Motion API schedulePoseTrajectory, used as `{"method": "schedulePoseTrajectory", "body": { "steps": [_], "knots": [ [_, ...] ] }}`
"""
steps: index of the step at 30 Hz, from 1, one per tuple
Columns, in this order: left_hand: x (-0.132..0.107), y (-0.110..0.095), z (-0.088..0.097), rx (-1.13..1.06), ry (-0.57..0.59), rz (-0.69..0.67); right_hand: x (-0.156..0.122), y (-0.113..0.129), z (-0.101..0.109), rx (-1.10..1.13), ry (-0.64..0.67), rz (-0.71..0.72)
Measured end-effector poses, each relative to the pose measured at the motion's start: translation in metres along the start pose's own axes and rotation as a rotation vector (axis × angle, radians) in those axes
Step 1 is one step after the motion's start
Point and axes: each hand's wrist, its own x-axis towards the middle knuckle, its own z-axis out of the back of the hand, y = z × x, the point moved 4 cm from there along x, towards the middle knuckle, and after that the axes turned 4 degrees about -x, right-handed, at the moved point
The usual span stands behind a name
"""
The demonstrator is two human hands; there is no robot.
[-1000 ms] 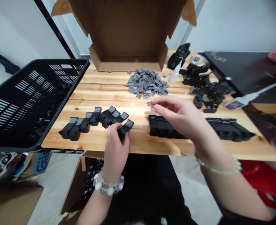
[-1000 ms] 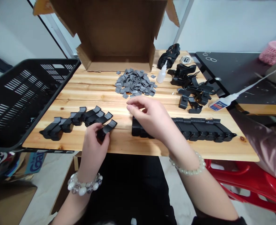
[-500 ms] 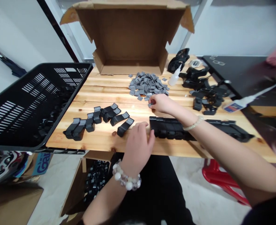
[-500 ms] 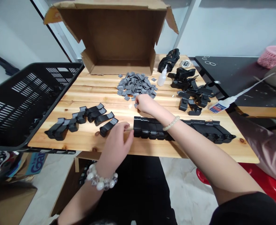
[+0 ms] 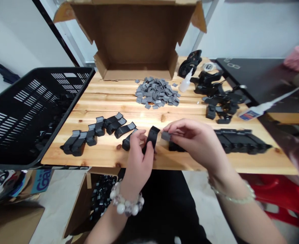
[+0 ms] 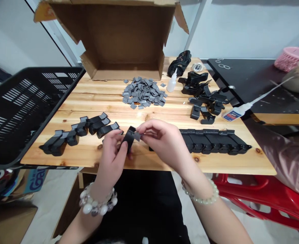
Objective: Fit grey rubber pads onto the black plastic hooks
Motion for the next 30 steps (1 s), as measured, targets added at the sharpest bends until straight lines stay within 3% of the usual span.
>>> {"method": "schedulePoseTrajectory", "body": {
  "steps": [4, 8, 14, 19, 30],
  "knots": [
    [-0.018, -0.020, 0.013, -0.148, -0.111, 0.002, -0.028, -0.001, -0.009, 0.129, -0.073, 0.026],
    [-0.027, -0.034, 0.011, -0.213, -0.062, 0.053, -0.043, -0.010, -0.019, 0.295, -0.065, -0.016],
    [-0.032, -0.037, 0.007, -0.223, -0.033, 0.071, -0.051, -0.020, -0.029, 0.535, -0.091, -0.055],
    [-0.033, -0.039, 0.006, -0.207, -0.049, 0.054, -0.056, -0.024, -0.034, 0.538, -0.130, -0.090],
    [-0.038, -0.044, 0.008, -0.171, -0.063, 0.018, -0.064, -0.019, -0.037, 0.471, -0.156, -0.028]
  ]
}}
